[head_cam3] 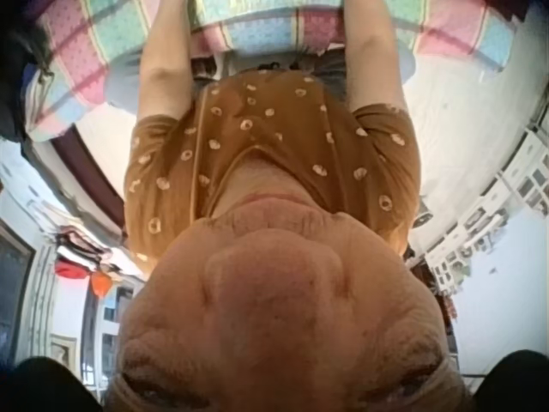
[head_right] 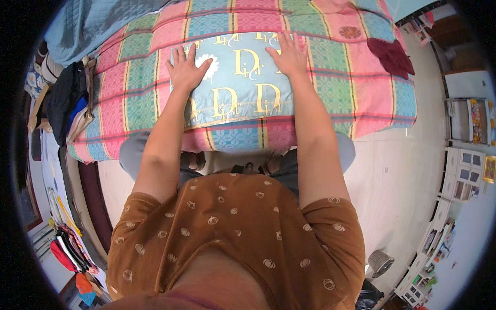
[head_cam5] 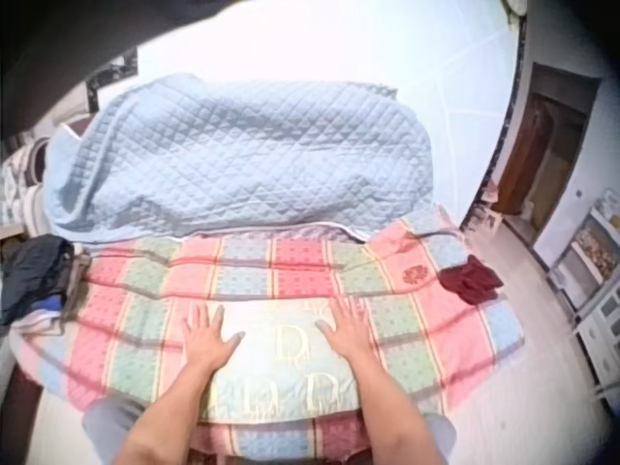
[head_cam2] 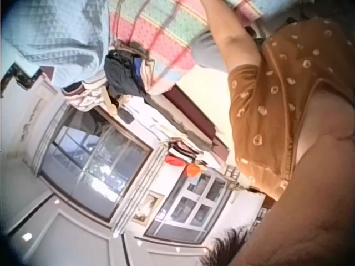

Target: The person sits on the floor and folds several items of clothing by hand. They fold a light-colored shirt, a blue sweater, and a pair of black pants, stacking them neatly. Finally, they fold a large patterned quilt.

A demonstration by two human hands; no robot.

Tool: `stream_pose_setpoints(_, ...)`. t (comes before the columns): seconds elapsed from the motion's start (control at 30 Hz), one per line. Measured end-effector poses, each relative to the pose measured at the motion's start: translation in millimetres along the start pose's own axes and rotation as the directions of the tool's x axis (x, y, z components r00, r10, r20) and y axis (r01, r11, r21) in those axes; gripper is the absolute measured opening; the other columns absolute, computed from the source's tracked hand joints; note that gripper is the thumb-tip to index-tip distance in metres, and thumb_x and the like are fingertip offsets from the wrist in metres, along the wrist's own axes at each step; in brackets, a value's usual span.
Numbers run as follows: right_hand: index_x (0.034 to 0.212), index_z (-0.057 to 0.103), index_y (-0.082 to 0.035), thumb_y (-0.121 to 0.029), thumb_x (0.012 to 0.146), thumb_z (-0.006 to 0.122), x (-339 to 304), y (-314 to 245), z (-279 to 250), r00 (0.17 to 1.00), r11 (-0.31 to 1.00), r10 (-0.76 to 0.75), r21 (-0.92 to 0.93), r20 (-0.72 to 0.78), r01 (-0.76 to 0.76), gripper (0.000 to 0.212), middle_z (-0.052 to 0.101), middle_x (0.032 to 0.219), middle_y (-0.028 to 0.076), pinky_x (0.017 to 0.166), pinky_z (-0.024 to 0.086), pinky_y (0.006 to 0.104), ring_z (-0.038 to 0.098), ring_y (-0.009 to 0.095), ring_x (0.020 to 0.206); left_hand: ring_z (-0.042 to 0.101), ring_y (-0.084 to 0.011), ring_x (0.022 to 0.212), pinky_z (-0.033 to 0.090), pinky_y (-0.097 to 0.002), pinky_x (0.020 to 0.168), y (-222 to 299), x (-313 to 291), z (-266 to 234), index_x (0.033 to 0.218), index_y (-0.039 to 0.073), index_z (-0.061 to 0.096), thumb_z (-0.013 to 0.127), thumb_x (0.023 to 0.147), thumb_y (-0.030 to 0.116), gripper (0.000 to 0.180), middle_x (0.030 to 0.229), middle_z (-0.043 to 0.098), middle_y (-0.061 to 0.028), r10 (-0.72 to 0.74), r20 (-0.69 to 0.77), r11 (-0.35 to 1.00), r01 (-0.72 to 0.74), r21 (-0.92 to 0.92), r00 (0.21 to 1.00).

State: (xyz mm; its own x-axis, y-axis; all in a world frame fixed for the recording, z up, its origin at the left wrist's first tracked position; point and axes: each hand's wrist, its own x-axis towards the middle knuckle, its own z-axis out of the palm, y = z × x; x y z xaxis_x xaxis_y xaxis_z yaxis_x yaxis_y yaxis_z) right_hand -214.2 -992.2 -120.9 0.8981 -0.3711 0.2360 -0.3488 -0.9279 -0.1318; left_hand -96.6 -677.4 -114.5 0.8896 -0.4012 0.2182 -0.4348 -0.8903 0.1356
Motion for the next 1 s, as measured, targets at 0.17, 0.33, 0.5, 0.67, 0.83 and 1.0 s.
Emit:
stream_pose_setpoints(0.17, 0.158, 0.02, -0.009, -0.068, 0.093, 0.041, -3, -25, -7, 0.976, 0.976, 0.216, 0.013, -0.014, -0.216, 0.09, 0.019, 0.165, 0.011, 0.121, 0.008, 0.0537, 0.012, 0.027, 0.153, 0.016, -0.0395, 0.151, 0.006, -0.063, 0.117, -2, -4, -1, 0.155, 0.013, 0.032, 0.052, 0.086, 0.07, 0.092, 0.16, 0.022, -0.0267, -0.027, -0.089, 0.999, 0.023, -0.042, 0.996)
stream_pose_setpoints(0.33, 0.152, 0.033, -0.004, -0.055, 0.095, 0.05, -83, -140, -23, 0.979, 0.943, -0.131, 0.285, -0.156, 0.172, 0.078, 0.029, 0.16, 0.017, 0.12, 0.013, 0.0553, 0.022, 0.031, 0.15, 0.021, -0.0384, 0.149, 0.009, -0.064, 0.116, 59, -57, -20, 0.152, 0.013, 0.037, 0.054, 0.092, 0.054, 0.074, 0.157, 0.029, -0.026, 0.129, -0.179, 0.989, -0.14, -0.05, 0.975)
stream_pose_setpoints(0.5, 0.149, 0.041, -0.01, -0.056, 0.092, 0.055, -122, -136, -14, 0.971, 0.935, -0.224, 0.262, -0.086, 0.239, 0.075, 0.034, 0.158, 0.011, 0.12, 0.013, 0.0544, 0.025, 0.03, 0.149, 0.021, -0.0319, 0.15, 0.008, -0.0616, 0.117, 30, -99, -11, 0.152, 0.017, 0.04, 0.05, 0.093, 0.058, 0.072, 0.159, 0.03, -0.0201, 0.153, -0.074, 0.987, -0.155, -0.037, 0.986)
stream_pose_setpoints(0.67, 0.149, 0.042, -0.011, -0.059, 0.089, 0.059, -124, -90, -21, 0.985, 0.978, -0.139, 0.141, -0.099, 0.152, 0.079, 0.033, 0.159, 0.01, 0.121, 0.012, 0.0538, 0.025, 0.029, 0.149, 0.019, -0.0308, 0.151, 0.009, -0.0586, 0.119, -3, -106, -18, 0.154, 0.016, 0.036, 0.05, 0.089, 0.068, 0.084, 0.162, 0.023, -0.0174, 0.043, -0.043, 0.999, -0.042, 0.022, 0.998)
stream_pose_setpoints(0.83, 0.15, 0.041, -0.011, -0.062, 0.089, 0.056, -129, -39, -17, 0.993, 0.995, -0.053, 0.075, -0.109, 0.061, 0.081, 0.032, 0.16, 0.009, 0.119, 0.014, 0.0576, 0.023, 0.029, 0.15, 0.016, -0.0309, 0.152, 0.009, -0.0594, 0.119, -13, -109, -14, 0.155, 0.015, 0.034, 0.048, 0.09, 0.069, 0.085, 0.163, 0.022, -0.0173, 0.039, -0.054, 0.999, -0.038, 0.014, 0.998)
stream_pose_setpoints(1.0, 0.151, 0.038, -0.012, -0.065, 0.09, 0.051, -133, -24, -12, 0.993, 0.999, -0.021, 0.037, -0.112, 0.025, 0.082, 0.031, 0.16, 0.007, 0.118, 0.012, 0.0607, 0.022, 0.029, 0.15, 0.014, -0.0313, 0.152, 0.008, -0.0597, 0.119, -8, -108, -15, 0.155, 0.014, 0.032, 0.047, 0.09, 0.069, 0.086, 0.163, 0.021, -0.0177, 0.04, -0.054, 0.999, -0.039, 0.007, 0.998)
